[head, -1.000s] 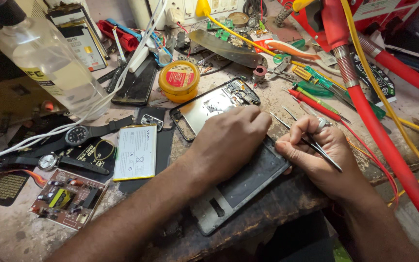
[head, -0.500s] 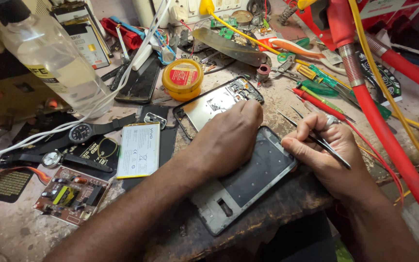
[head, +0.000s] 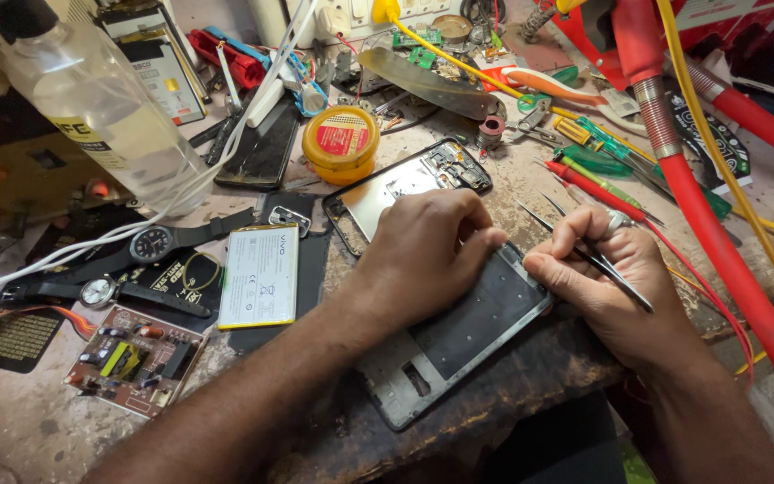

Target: The person uses tweezers to carefully remove small components and adhesive residue from the interior of a disassembled mobile phone chassis. The person repeatedly repositions the chassis and works along the edges and corners to clear debris.

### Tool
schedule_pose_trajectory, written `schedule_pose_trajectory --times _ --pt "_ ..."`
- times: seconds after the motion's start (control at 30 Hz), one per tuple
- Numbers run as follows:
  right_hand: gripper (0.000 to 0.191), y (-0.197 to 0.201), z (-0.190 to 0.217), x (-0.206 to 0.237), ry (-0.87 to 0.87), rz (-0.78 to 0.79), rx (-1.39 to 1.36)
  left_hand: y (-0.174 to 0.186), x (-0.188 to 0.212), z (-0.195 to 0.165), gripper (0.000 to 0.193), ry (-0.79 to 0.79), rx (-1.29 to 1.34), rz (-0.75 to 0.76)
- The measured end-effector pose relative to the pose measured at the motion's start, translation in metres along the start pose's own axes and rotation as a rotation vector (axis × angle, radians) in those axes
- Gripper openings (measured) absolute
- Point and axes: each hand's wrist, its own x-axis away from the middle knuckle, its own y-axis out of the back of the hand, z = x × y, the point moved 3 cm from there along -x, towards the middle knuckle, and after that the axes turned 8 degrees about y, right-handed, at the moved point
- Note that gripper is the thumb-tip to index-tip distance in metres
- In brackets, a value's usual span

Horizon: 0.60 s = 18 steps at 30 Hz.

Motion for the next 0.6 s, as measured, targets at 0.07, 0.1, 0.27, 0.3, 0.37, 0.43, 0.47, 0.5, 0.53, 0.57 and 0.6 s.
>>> schedule_pose_trajectory --times 0.07,0.1,0.27,0.3,0.37,0.43,0.47,0.5,0.53,0.57,0.6 --pt "0.018 0.0 -0.001 0.0 -0.013 0.003 0.027 -0.001 0.001 -0.003 0.016 -0.057 -0.08 -0.043" --pt "0.018 0.0 -0.002 0.0 -0.02 0.004 0.041 -0.002 0.002 -0.005 0.015 -0.086 -0.12 -0.063" --pt "0.018 -0.001 -0.001 0.001 0.008 0.022 0.057 -0.01 0.003 -0.01 0.015 -0.165 -0.331 -0.069" --pt "0.018 -0.001 0.0 0.001 0.006 0.019 0.068 -0.01 0.003 -0.01 0.015 -0.152 -0.334 -0.061" --pt "0.018 0.001 0.001 0.0 0.016 -0.031 0.107 -0.007 0.002 -0.009 0.016 -0.11 -0.339 -0.05" --pt "0.018 0.001 0.002 0.0 0.025 -0.073 0.119 -0.001 0.003 -0.007 0.017 -0.074 -0.328 -0.048" --pt "0.018 0.002 0.003 0.0 0.028 -0.091 0.115 0.003 0.003 -0.006 0.019 -0.061 -0.311 -0.052" --pt "0.018 0.002 0.003 -0.001 0.03 -0.111 0.113 0.006 0.003 -0.005 0.02 -0.049 -0.292 -0.054" --pt "0.018 0.002 0.004 -0.001 0.039 -0.11 0.124 0.01 0.002 -0.004 0.021 -0.041 -0.281 -0.05" --pt "0.018 0.002 0.004 -0.001 0.046 -0.106 0.133 0.013 0.001 -0.004 0.022 -0.03 -0.27 -0.048" --pt "0.018 0.001 0.005 -0.001 0.055 -0.102 0.143 0.017 -0.001 -0.004 0.025 -0.019 -0.261 -0.045"
